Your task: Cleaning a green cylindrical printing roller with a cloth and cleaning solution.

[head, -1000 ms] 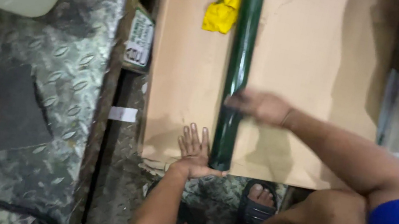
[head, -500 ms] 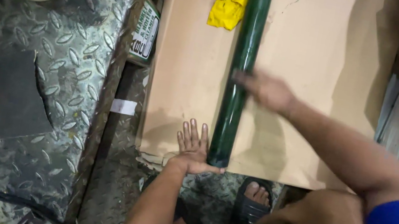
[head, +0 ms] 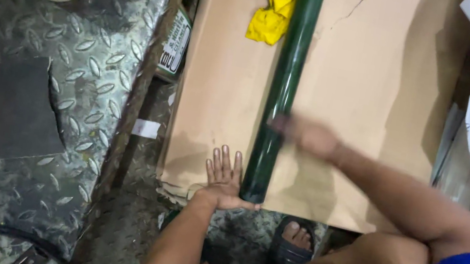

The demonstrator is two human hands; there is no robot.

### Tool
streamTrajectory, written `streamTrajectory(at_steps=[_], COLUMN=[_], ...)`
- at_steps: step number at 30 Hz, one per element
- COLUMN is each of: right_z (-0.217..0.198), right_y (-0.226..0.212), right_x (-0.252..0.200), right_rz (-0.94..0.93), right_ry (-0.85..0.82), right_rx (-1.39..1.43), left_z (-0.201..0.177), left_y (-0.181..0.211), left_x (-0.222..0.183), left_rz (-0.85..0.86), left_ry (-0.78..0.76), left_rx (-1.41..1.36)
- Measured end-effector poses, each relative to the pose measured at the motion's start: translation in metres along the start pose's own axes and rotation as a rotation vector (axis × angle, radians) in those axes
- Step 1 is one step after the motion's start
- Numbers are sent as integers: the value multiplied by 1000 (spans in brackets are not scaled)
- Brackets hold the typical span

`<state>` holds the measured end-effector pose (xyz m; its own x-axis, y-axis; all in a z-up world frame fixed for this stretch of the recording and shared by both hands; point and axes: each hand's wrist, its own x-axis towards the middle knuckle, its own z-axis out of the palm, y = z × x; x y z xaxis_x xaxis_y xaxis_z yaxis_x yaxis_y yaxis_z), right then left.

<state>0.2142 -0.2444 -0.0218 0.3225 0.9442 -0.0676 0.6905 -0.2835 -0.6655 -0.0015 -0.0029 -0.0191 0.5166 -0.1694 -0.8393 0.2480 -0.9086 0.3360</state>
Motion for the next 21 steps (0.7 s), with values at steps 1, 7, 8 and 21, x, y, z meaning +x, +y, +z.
streamTrajectory(at_steps=[1,7,8,21], right_z=[-13,-53,-24,-65], right_y=[24,12,-4,44], right_x=[9,50,38,88], right_rz=[189,283,276,465], right_ry=[59,441,436,401], right_rx=[218,-126,-125,-289], left_z=[5,4,4,-12], left_y=[-1,0,2,8], left_x=[0,-5,-5,-15], left_rz=[10,9,4,14], left_ry=[13,39,41,-16], left_rx=[-8,7,0,-43])
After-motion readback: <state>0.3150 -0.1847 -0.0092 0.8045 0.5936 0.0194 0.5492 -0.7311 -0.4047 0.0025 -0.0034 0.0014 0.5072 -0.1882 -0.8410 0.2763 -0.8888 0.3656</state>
